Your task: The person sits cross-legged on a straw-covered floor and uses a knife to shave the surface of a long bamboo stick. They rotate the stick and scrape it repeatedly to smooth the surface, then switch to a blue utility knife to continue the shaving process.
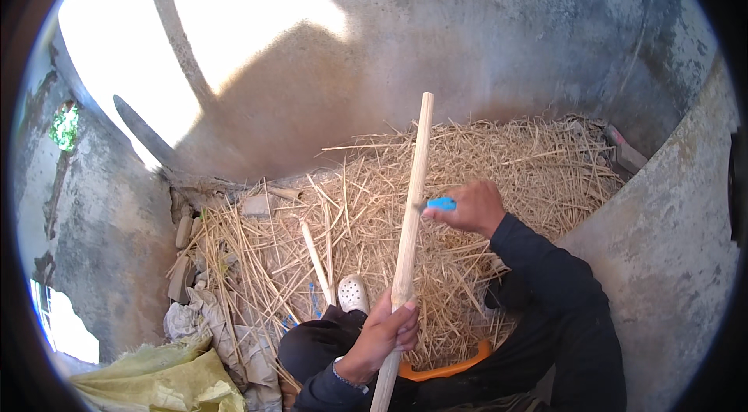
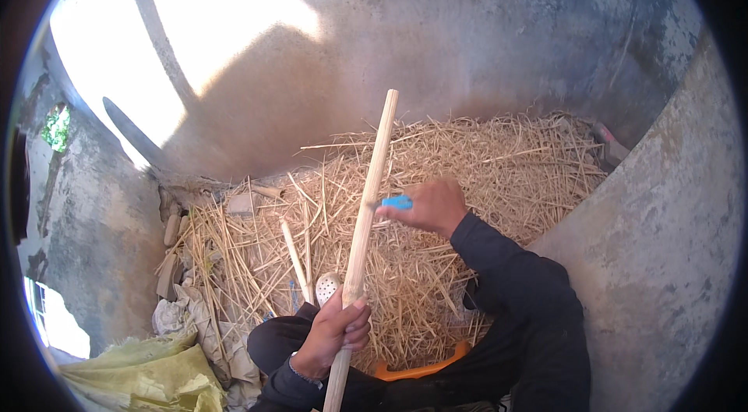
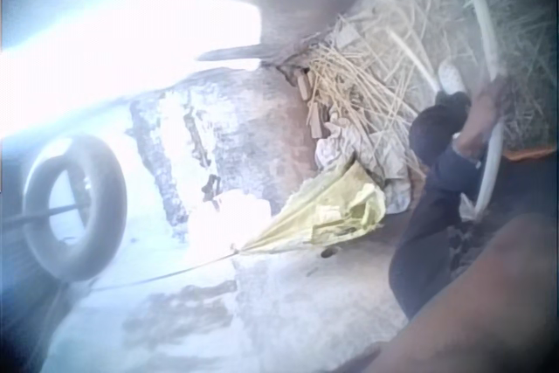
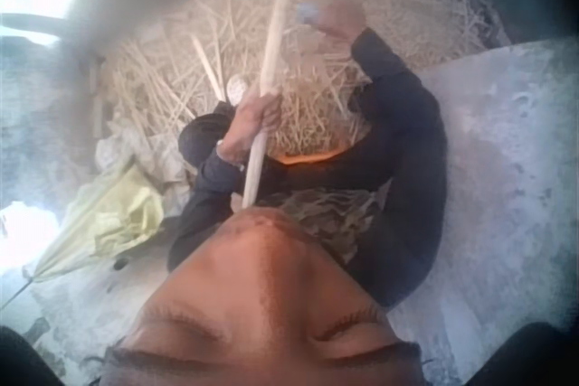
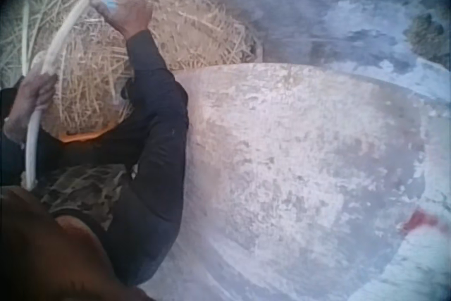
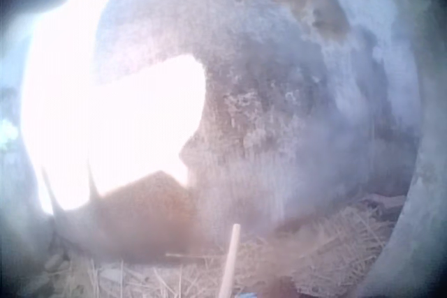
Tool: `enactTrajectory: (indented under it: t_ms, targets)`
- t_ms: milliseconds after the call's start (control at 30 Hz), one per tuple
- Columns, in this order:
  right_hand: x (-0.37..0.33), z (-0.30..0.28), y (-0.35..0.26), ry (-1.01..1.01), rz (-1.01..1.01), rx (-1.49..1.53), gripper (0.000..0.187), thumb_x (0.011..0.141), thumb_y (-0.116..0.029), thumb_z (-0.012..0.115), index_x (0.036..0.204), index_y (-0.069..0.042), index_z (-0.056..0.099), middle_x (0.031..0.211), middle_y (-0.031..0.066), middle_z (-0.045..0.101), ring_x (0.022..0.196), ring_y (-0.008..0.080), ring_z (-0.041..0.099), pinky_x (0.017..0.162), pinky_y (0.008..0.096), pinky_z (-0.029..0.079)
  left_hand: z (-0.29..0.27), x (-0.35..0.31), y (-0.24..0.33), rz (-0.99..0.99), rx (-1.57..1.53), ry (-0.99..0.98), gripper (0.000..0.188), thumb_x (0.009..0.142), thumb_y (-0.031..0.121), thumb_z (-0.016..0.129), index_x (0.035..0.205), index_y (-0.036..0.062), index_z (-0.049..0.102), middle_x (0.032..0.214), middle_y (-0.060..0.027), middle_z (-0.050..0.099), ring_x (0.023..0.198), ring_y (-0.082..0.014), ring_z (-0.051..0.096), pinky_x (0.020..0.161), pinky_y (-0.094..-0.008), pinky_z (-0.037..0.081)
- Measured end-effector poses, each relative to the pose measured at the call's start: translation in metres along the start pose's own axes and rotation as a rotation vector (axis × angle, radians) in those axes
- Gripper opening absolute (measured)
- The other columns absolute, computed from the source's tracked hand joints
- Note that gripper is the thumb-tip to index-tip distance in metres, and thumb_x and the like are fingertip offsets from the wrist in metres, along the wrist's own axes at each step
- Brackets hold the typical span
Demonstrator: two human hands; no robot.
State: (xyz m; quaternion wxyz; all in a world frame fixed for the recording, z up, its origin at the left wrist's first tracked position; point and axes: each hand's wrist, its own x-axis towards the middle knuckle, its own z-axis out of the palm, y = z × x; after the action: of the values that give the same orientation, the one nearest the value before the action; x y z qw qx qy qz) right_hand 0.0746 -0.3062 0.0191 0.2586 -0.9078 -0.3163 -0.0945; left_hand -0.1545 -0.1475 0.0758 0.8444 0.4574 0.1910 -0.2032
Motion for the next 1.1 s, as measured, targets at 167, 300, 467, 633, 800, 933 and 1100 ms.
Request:
enactTrajectory:
  t_ms: [167,300,467,633,800,933,1100]
  targets:
    - [0.014,0.011,0.046,-0.014,0.187,0.009,0.079,0.076,-0.082,0.043,0.049,-0.009,0.057,0.041,0.0076,0.048,0.039,0.0266,0.052,0.042,0.0406,0.040,0.010,-0.003,-0.012,-0.039,-0.052,-0.054,0.025,0.098,0.017,0.047,0.119,0.0112,0.035,0.064,0.0023,0.034,0.045,-0.0054,0.031,0.041,-0.0194,0.029]
    - [-0.018,0.006,-0.008,0.001,-0.054,0.108,0.081,0.078,-0.081,0.041,0.049,-0.007,0.057,0.041,0.0066,0.046,0.039,0.0241,0.050,0.042,0.0398,0.039,0.008,-0.012,-0.011,-0.025,-0.050,-0.013,0.026,0.098,0.017,0.048,0.119,0.0095,0.035,0.064,0.0022,0.034,0.045,-0.0058,0.031,0.041,-0.0196,0.029]
    - [0.033,-0.010,0.077,0.067,0.290,0.062,0.084,0.079,-0.082,0.036,0.051,-0.006,0.059,0.042,0.0067,0.045,0.041,0.0226,0.051,0.044,0.0407,0.039,0.027,-0.026,-0.026,-0.092,-0.057,-0.058,0.025,0.098,0.017,0.048,0.118,0.0091,0.036,0.064,0.0024,0.034,0.045,-0.0055,0.031,0.042,-0.0207,0.029]
    - [0.018,-0.040,0.201,0.344,0.740,0.169,0.087,0.080,-0.083,0.032,0.050,-0.003,0.052,0.044,0.0072,0.043,0.043,0.0234,0.046,0.047,0.0408,0.035,0.048,-0.023,-0.046,-0.194,0.004,-0.213,0.022,0.099,0.018,0.047,0.117,0.0097,0.036,0.065,0.0028,0.036,0.045,-0.0059,0.032,0.042,-0.0200,0.029]
    - [0.013,-0.046,0.163,0.381,0.592,0.392,0.084,0.082,-0.079,0.037,0.048,-0.003,0.042,0.044,0.0047,0.035,0.042,0.0198,0.034,0.045,0.0388,0.028,0.044,0.002,-0.024,-0.038,0.087,-0.088,0.010,0.100,0.018,0.044,0.104,0.0104,0.039,0.061,0.0029,0.036,0.043,-0.0063,0.031,0.039,-0.0212,0.029]
    - [0.005,-0.045,0.051,0.079,0.186,0.366,0.080,0.079,-0.079,0.044,0.046,-0.006,0.046,0.042,0.0037,0.039,0.040,0.0188,0.041,0.043,0.0370,0.034,0.038,0.025,0.021,-0.018,0.110,-0.018,0.010,0.101,0.021,0.041,0.101,0.0111,0.041,0.060,0.0032,0.036,0.041,-0.0059,0.031,0.038,-0.0208,0.029]
    - [-0.023,-0.035,-0.010,-0.015,-0.106,0.187,0.072,0.076,-0.078,0.050,0.052,-0.011,0.060,0.044,0.0072,0.049,0.043,0.0268,0.054,0.045,0.0386,0.042,0.040,0.051,0.044,0.036,0.207,-0.021,0.011,0.101,0.022,0.041,0.105,0.0120,0.040,0.063,0.0021,0.040,0.043,-0.0050,0.032,0.040,-0.0198,0.029]
